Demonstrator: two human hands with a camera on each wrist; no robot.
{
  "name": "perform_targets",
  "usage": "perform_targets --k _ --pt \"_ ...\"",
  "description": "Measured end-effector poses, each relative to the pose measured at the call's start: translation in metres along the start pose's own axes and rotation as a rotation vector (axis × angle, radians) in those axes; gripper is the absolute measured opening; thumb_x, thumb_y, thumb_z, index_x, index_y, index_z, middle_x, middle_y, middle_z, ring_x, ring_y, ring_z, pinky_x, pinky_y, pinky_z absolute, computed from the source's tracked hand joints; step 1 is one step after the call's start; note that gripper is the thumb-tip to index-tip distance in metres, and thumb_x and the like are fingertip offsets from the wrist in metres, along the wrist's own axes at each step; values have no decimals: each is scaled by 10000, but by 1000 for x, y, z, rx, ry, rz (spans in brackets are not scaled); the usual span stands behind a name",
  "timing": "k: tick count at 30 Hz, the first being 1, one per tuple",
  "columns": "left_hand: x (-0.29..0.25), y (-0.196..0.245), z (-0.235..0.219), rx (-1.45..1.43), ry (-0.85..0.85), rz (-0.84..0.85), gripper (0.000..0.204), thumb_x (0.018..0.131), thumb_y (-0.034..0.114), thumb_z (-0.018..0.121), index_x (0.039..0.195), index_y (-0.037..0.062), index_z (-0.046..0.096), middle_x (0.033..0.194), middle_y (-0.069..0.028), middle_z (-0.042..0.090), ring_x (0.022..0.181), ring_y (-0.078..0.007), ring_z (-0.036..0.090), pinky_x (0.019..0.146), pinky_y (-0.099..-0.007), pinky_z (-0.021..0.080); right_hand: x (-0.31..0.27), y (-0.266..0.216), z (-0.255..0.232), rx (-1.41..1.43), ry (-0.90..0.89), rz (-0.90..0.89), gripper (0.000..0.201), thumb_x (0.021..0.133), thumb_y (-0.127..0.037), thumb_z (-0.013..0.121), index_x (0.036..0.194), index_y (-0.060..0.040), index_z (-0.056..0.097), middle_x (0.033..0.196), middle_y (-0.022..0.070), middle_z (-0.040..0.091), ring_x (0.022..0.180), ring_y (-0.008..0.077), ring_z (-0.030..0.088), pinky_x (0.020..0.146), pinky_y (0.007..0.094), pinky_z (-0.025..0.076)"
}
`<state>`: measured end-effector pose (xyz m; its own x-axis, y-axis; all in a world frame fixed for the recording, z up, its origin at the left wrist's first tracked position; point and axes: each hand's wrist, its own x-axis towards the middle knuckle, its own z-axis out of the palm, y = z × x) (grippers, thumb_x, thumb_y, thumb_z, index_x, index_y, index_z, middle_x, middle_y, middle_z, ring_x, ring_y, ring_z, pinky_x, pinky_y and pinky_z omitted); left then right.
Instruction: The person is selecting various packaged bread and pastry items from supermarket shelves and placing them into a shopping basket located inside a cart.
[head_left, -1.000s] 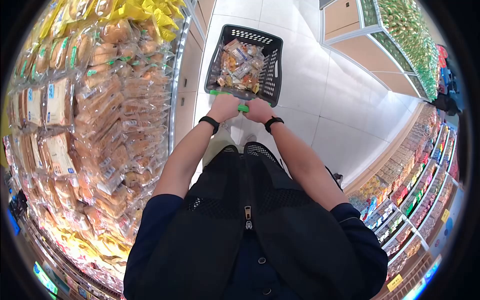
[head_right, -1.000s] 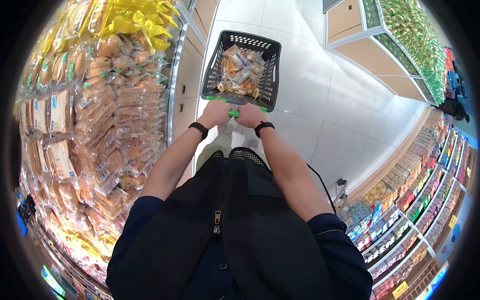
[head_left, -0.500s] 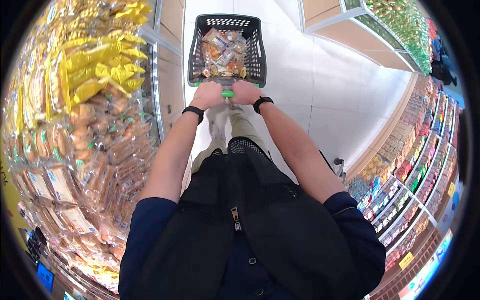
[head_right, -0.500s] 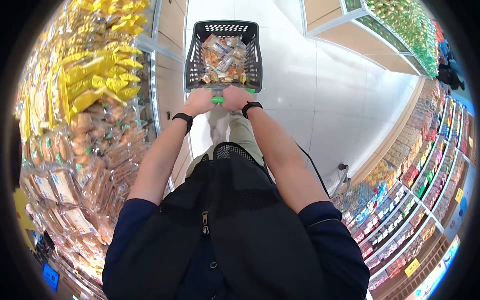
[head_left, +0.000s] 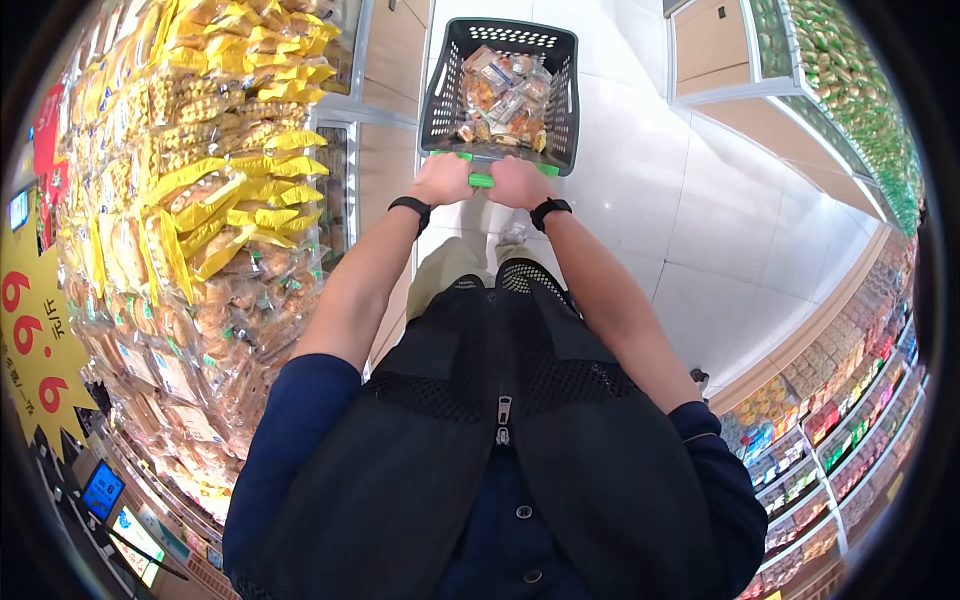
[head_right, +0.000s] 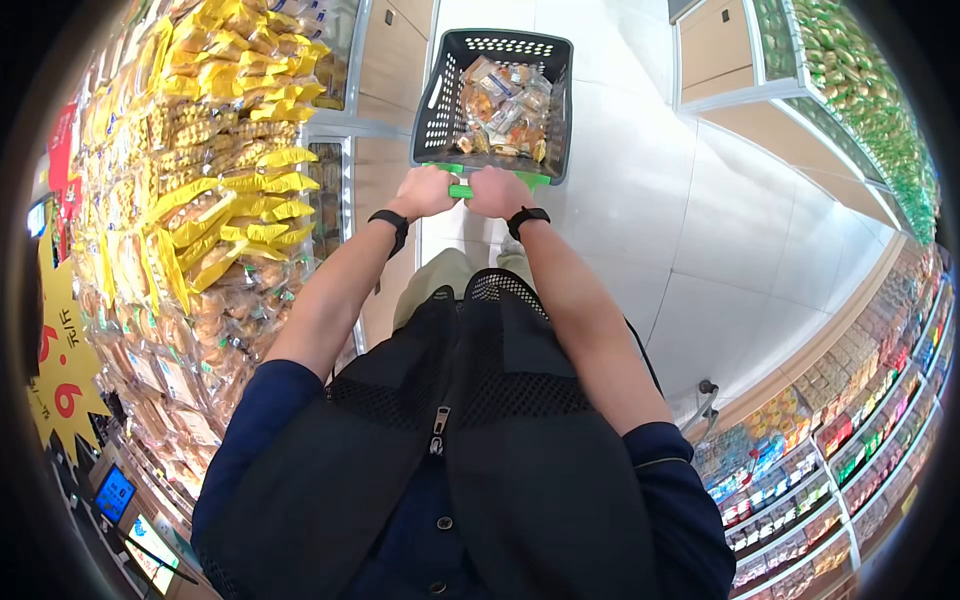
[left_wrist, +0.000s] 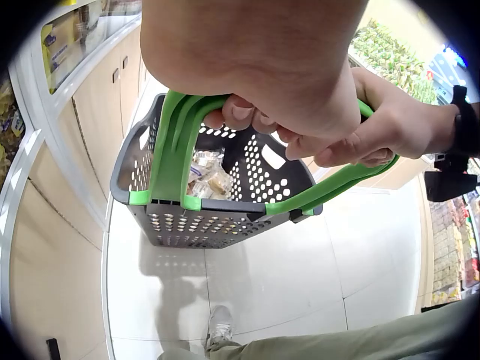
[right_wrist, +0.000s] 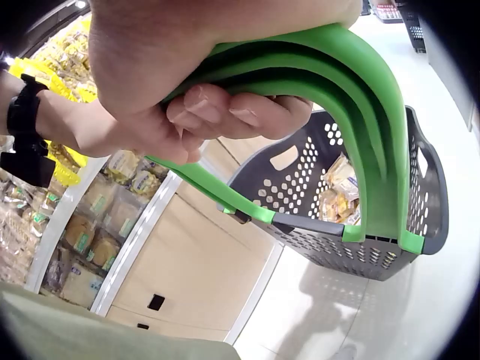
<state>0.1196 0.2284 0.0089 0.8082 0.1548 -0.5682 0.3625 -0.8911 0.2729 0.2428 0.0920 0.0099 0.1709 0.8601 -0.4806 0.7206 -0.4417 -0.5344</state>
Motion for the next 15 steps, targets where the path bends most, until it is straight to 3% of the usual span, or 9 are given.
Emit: perform_targets --k 4,6,10,15 --pt "27 -2 -26 -38 20 -16 240 824 338 599 917 195 768 842 -152 717 826 -352 695 765 -469 551 19 11 -35 32 23 -11 350 760 -339 647 855 -14 738 859 273 684 801 427 683 773 490 561" --pt "43 -6 -38 -45 22 -22 241 814 333 602 921 196 769 847 -156 717 831 -354 695 768 -468 552 28 16 -54 37 -12 19 295 718 -237 614 853 -1 728 902 262 691 848 414 685 795 495 556" --pt "68 -12 -71 -76 2 -54 244 789 307 601 927 192 766 857 -165 717 842 -359 697 775 -472 552 61 34 -77 18 -69 20 292 725 -239 617 871 -15 732 900 260 691 857 412 684 796 496 553" --pt "105 -31 -111 -97 11 11 242 792 290 593 930 179 759 859 -163 717 838 -359 699 765 -476 554 105 58 -102 -18 16 -1 295 745 -285 623 878 -46 735 863 242 694 836 410 683 781 497 555"
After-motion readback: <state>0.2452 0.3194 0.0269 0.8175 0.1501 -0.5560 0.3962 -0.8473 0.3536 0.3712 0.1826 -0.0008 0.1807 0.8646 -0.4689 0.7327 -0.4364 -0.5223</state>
